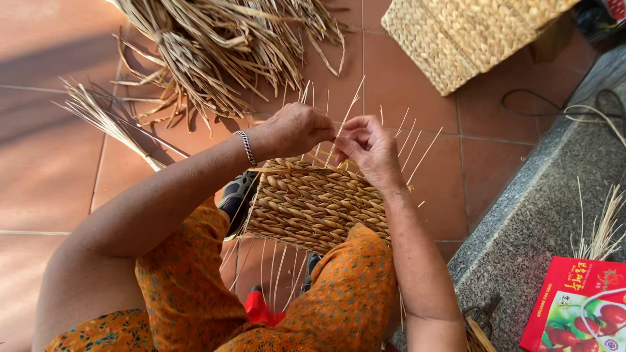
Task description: The person weaves a rectangular basket by hand, interlacing dried palm leaves through a yellow frame. They repeatedly pull strands through the weave, adjust tension, and trim excess material with scissors.
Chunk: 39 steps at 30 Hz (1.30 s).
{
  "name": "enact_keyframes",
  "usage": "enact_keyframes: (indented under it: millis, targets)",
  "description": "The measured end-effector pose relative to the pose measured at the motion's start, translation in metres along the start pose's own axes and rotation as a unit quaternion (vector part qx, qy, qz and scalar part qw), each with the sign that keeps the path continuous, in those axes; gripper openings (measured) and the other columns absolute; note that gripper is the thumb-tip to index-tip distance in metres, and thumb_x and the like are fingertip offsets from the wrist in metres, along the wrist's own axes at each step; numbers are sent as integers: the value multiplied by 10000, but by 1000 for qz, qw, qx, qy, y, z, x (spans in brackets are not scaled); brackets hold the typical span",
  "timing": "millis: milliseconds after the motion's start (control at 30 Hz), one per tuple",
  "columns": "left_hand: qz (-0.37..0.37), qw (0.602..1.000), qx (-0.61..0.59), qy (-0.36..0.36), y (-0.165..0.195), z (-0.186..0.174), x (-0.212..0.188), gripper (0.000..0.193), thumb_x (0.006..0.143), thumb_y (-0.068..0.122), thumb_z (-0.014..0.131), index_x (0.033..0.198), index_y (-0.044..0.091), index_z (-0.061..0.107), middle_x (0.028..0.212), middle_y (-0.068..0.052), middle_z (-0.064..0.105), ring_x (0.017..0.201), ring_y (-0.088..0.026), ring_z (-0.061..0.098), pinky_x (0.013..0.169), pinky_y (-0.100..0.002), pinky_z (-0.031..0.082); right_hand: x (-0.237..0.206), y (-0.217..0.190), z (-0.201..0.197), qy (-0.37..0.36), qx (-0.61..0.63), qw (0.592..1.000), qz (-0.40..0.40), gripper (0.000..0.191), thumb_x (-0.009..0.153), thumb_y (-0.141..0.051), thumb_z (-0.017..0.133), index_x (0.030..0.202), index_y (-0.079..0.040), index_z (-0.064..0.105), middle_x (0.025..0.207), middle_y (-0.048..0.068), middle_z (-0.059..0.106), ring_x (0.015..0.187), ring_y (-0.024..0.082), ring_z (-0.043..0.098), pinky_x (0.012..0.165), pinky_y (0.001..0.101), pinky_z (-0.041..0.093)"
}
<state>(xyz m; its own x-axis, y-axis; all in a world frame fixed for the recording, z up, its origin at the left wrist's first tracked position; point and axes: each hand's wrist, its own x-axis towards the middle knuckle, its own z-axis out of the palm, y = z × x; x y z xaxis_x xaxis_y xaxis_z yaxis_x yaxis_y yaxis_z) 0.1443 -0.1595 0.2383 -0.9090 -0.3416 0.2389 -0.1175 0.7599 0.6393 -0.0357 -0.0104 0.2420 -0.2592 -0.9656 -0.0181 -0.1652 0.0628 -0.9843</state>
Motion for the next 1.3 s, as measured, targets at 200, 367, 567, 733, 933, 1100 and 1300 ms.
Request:
enact_keyframes:
  millis: [200,367,567,733,933,1100,1300]
  targets:
    - [-132,897,319,-277,-65,39,2,199,985,138,694,923,-51,684,817,-123,695,620,-168,602,556,-351,566,19,142,-7,-36,-222,959,171,171,987,-230,681,1064,-89,739,833,62,755,698,118,713,671,293,601]
    - [-158,871,350,-306,-73,83,-8,196,957,153,683,911,-32,637,835,-102,598,713,-167,533,602,-332,511,9,204,15,22,-291,942,167,235,921,-204,757,1114,-72,737,798,89,739,697,180,695,666,334,565]
    - [-201,788,538,-220,-110,32,-18,145,857,195,745,890,57,713,865,-72,588,769,-180,520,568,-300,491,-12,196,23,52,-246,968,8,92,888,-96,774,949,-56,718,901,65,714,734,119,695,637,243,583]
    - [-57,914,401,36,-110,45,-40,101,878,187,723,937,105,722,1077,-186,634,968,-311,565,705,-406,521,-27,178,23,55,-262,963,-24,59,929,-62,750,973,-47,715,911,75,704,742,141,671,638,280,575]
    - [-125,988,-88,-29,-94,155,-38,172,925,256,743,935,84,746,917,-64,726,814,-207,698,757,-371,582,-40,161,16,20,-275,960,-46,123,878,-58,784,968,-47,701,1072,74,754,888,173,722,727,292,623]
    - [-145,988,-49,-21,-90,176,-33,122,833,273,777,847,151,779,855,-12,725,905,-173,650,842,-405,430,-41,146,13,0,-290,953,-83,154,828,-59,818,939,-41,713,1135,104,745,988,215,717,791,330,620]
    - [-148,986,25,-72,-85,191,-25,229,806,325,770,883,116,716,850,-60,689,954,-234,591,852,-434,378,-44,150,13,-2,-272,961,-49,141,852,-45,802,958,-37,709,1144,117,733,964,207,735,761,302,642]
